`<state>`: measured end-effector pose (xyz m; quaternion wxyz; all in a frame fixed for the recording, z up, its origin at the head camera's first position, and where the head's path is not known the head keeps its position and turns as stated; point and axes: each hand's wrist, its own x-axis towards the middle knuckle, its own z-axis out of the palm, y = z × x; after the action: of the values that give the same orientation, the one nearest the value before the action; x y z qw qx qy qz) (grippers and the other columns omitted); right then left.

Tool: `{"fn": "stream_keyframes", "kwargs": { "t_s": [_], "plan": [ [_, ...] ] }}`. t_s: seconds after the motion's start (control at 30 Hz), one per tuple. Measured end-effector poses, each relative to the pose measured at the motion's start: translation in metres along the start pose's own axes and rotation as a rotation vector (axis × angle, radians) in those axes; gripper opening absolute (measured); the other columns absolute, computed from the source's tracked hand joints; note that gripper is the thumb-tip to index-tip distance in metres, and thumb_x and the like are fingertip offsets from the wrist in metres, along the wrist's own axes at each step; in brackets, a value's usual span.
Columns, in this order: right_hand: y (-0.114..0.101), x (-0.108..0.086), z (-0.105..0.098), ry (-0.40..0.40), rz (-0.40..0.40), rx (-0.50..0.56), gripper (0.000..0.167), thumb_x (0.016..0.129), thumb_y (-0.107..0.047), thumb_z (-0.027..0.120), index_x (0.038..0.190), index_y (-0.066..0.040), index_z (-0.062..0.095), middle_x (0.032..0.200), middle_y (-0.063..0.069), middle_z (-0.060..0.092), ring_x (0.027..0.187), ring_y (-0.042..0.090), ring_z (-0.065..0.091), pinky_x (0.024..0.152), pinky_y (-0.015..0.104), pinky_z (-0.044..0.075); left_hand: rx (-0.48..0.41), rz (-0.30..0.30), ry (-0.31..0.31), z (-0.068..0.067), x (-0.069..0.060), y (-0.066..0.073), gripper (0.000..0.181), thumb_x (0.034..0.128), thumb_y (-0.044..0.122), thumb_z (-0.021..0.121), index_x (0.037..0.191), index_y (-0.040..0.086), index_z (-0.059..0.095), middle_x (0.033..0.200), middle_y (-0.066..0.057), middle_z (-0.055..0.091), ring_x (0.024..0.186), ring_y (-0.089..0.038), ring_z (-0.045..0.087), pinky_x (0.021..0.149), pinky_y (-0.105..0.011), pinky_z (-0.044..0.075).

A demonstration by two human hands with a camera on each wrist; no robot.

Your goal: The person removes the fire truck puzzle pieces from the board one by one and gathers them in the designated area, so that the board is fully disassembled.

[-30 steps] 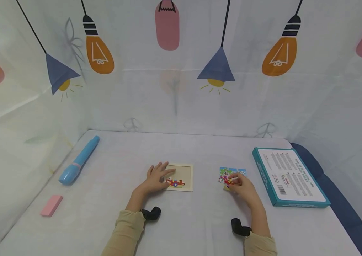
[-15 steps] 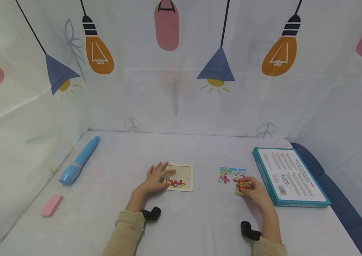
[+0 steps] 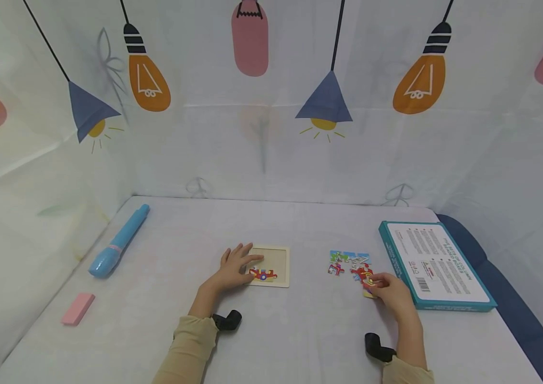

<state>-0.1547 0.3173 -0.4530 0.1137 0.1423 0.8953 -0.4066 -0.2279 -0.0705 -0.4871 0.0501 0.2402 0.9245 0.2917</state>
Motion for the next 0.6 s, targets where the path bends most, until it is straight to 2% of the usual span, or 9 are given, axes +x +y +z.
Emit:
{"fn": "stream_keyframes", "kwargs": {
  "t_s": [0.2, 0.4, 0.6],
  "plan": [
    [-0.002, -0.001, 0.002, 0.053, 0.016, -0.063, 0.037, 0.086, -0.011, 0.061, 0.116, 0.009, 0.053, 0.093, 0.019, 0.055, 0.083, 0.026, 0.049, 0.064, 0.025, 0.043, -0.014, 0.002, 0.000, 0.000, 0.000, 0.000, 0.049, 0.0785, 0.020, 0.060, 0.127, 0.019, 0.056, 0.148, -0.013, 0.028, 0.138, -0.037, 0.015, 0.107, -0.058, 0.004],
    [-0.006, -0.001, 0.004, 0.081, 0.012, -0.105, 0.033, 0.084, -0.008, 0.063, 0.112, 0.008, 0.054, 0.089, 0.017, 0.052, 0.082, 0.027, 0.048, 0.064, 0.027, 0.043, -0.006, 0.002, -0.005, 0.000, -0.001, 0.000, 0.050, 0.0789, 0.020, 0.061, 0.129, 0.019, 0.054, 0.148, -0.014, 0.028, 0.138, -0.037, 0.015, 0.107, -0.059, 0.004],
    [-0.013, 0.001, 0.010, 0.096, -0.033, -0.047, 0.044, 0.088, -0.020, 0.060, 0.123, 0.004, 0.048, 0.108, 0.022, 0.052, 0.096, 0.034, 0.049, 0.071, 0.031, 0.047, 0.005, 0.005, -0.006, 0.000, -0.001, -0.001, 0.053, 0.0784, 0.020, 0.060, 0.131, 0.019, 0.053, 0.148, -0.013, 0.029, 0.138, -0.037, 0.015, 0.106, -0.059, 0.005]
  ]
}}
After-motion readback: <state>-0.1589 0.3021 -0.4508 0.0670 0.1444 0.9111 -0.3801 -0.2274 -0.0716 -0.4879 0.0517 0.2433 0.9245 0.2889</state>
